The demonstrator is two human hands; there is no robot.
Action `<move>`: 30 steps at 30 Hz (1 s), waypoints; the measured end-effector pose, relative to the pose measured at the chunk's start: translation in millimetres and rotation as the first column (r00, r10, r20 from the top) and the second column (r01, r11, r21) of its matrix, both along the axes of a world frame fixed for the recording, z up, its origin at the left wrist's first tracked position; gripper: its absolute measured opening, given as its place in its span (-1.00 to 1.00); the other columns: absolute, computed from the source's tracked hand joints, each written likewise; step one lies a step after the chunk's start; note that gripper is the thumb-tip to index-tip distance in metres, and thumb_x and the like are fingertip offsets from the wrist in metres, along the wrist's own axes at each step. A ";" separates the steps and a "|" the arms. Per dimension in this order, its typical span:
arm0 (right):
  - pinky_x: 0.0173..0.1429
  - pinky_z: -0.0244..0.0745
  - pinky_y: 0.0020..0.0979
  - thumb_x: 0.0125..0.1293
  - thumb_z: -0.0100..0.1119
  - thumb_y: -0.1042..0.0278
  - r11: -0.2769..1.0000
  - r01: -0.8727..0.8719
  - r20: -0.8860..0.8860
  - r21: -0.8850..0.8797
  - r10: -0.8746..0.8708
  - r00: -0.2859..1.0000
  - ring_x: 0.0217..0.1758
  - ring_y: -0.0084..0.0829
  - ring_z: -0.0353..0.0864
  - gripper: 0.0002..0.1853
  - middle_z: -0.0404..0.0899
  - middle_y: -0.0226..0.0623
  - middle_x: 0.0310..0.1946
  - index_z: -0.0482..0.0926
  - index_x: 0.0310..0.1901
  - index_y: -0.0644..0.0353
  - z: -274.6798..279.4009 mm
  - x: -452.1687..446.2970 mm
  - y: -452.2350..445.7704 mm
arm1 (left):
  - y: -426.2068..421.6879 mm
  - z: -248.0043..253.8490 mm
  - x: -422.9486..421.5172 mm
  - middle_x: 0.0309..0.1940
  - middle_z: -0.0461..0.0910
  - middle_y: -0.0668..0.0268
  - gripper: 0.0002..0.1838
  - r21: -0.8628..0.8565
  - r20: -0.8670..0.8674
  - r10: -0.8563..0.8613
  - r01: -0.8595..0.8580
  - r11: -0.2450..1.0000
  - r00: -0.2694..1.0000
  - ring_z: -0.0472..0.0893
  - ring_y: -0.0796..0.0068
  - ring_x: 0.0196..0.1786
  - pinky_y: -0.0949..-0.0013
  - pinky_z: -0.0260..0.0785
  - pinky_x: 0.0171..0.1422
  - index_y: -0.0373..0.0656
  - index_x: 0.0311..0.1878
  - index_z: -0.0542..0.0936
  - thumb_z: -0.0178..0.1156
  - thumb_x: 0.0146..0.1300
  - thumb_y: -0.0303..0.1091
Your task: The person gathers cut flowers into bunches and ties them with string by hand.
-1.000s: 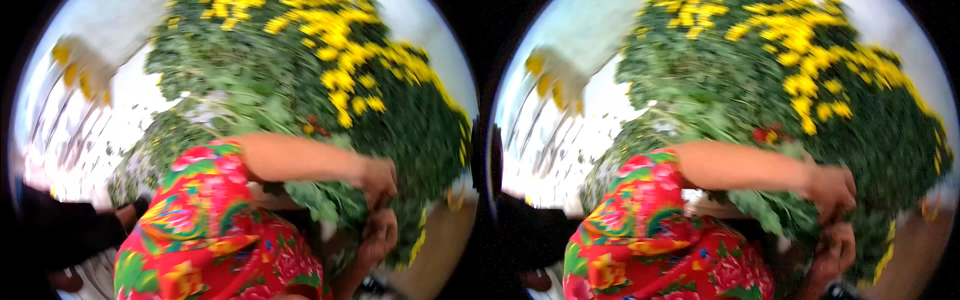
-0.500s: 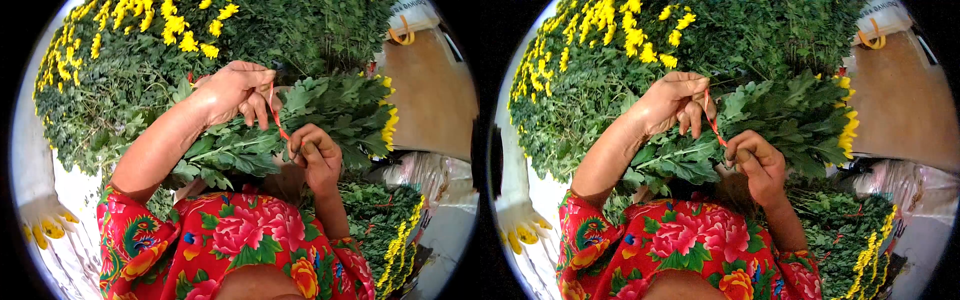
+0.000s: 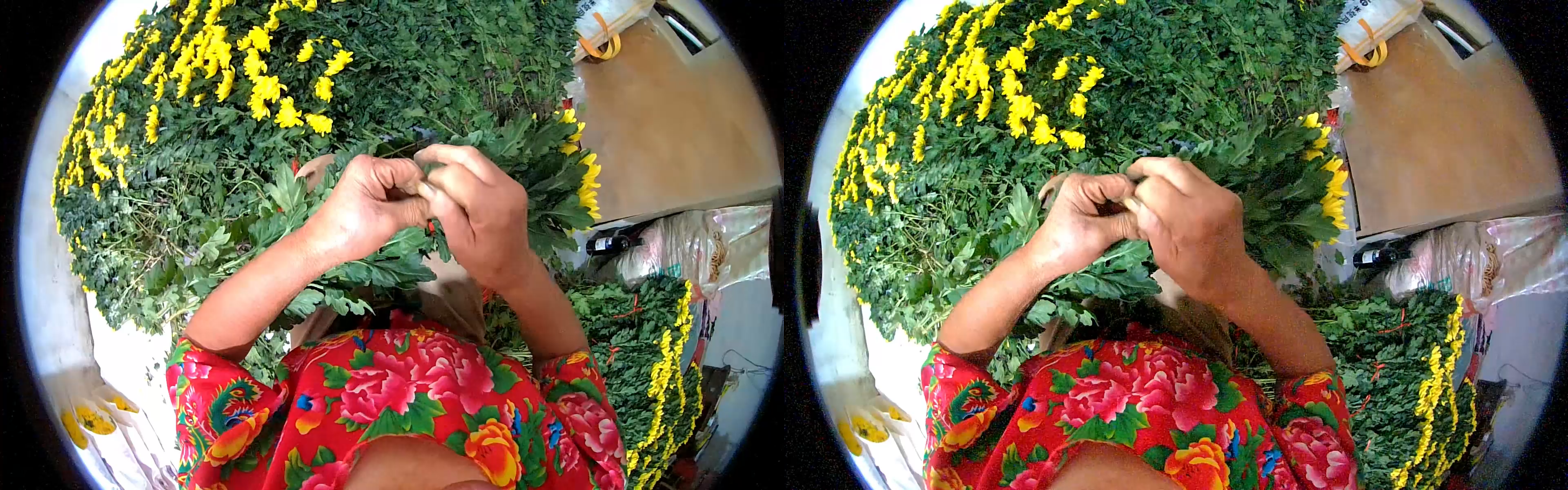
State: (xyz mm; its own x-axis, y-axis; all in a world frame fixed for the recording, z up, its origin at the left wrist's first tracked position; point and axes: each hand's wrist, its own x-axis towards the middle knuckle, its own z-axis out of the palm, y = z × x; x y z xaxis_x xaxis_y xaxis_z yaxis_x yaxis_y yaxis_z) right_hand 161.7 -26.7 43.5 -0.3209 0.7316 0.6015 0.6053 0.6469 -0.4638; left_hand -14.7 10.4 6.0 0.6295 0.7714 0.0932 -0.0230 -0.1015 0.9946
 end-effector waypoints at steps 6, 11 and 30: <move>-0.23 0.51 -0.23 0.24 0.16 0.44 0.914 -0.017 -0.096 -0.406 -0.024 0.995 -0.31 -0.09 0.61 -0.87 0.56 -0.10 -0.41 0.56 -0.21 0.28 -3.6 22.9 1.7 | 5.3 -0.4 -2.2 -0.40 0.68 0.27 -0.91 -0.197 0.126 0.047 -0.021 0.980 0.991 0.68 0.53 -0.32 0.47 0.58 -0.21 -0.27 -0.28 0.56 0.30 0.27 -0.52; -0.31 0.45 -0.22 0.21 0.20 0.45 0.975 0.023 0.031 -0.223 -0.017 0.999 -0.39 -0.11 0.56 -0.89 0.50 -0.14 -0.44 0.59 -0.23 0.22 -11.4 24.6 -19.7 | 14.0 -1.0 -6.4 -0.35 0.68 0.16 -0.88 -0.345 0.152 0.043 0.012 0.938 0.987 0.71 0.45 -0.28 0.41 0.64 -0.19 -0.28 -0.35 0.51 0.28 0.24 -0.58; -0.14 0.48 -0.43 0.14 0.20 0.55 0.703 -0.341 -0.265 -0.624 0.220 0.939 -0.31 -0.51 0.56 -0.84 0.62 -0.27 -0.39 0.64 -0.24 0.40 -28.4 30.9 57.2 | 9.0 -5.1 0.4 -0.36 0.49 0.27 -0.79 0.939 -0.075 0.487 -0.103 0.329 0.870 0.58 0.31 -0.43 0.27 0.40 -0.50 -0.13 -0.34 0.49 0.35 0.01 -0.48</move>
State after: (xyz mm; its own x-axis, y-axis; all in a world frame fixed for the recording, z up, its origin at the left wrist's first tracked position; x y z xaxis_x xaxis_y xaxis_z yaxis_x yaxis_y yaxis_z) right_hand 192.6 30.5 15.1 -0.5208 0.8507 0.0712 0.3247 0.2745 -0.9051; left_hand -14.3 19.4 0.9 0.5128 0.4854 0.7082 0.4701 -0.8489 0.2415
